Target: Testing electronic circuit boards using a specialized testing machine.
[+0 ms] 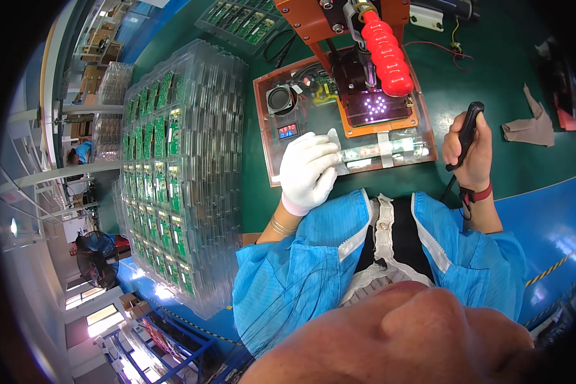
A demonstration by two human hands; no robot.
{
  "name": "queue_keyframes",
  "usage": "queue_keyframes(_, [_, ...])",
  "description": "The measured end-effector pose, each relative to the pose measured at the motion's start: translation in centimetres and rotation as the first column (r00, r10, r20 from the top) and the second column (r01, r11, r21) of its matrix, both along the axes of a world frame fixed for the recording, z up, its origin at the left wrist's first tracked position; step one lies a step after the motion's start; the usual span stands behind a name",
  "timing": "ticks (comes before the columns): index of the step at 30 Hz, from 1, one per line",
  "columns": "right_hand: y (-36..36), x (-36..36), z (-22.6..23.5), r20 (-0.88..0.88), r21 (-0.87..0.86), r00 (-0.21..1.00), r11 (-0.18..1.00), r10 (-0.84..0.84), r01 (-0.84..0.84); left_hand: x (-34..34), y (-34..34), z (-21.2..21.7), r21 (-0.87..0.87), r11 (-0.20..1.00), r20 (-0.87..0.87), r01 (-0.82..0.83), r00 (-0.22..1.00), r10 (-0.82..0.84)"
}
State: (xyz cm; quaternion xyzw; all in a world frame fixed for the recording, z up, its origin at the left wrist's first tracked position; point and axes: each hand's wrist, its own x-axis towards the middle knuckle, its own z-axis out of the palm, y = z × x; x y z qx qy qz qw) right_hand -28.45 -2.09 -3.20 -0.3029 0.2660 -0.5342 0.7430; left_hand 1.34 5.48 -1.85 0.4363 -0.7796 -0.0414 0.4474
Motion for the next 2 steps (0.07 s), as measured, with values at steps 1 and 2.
queue_keyframes(1, [-0.03,-0.06,-0.08,0.008,-0.002,1.000,1.000,0.005,-0.005,0.01,0.01,0.03,0.005,1.000,0.005,0.000,1.000,0.000])
queue_keyframes(2, [-0.07,-0.13,-0.17,0.015,-0.005,1.000,1.000,0.010,-0.010,0.04,0.02,0.08,0.010,1.000,0.010,0.000,1.000,0.000])
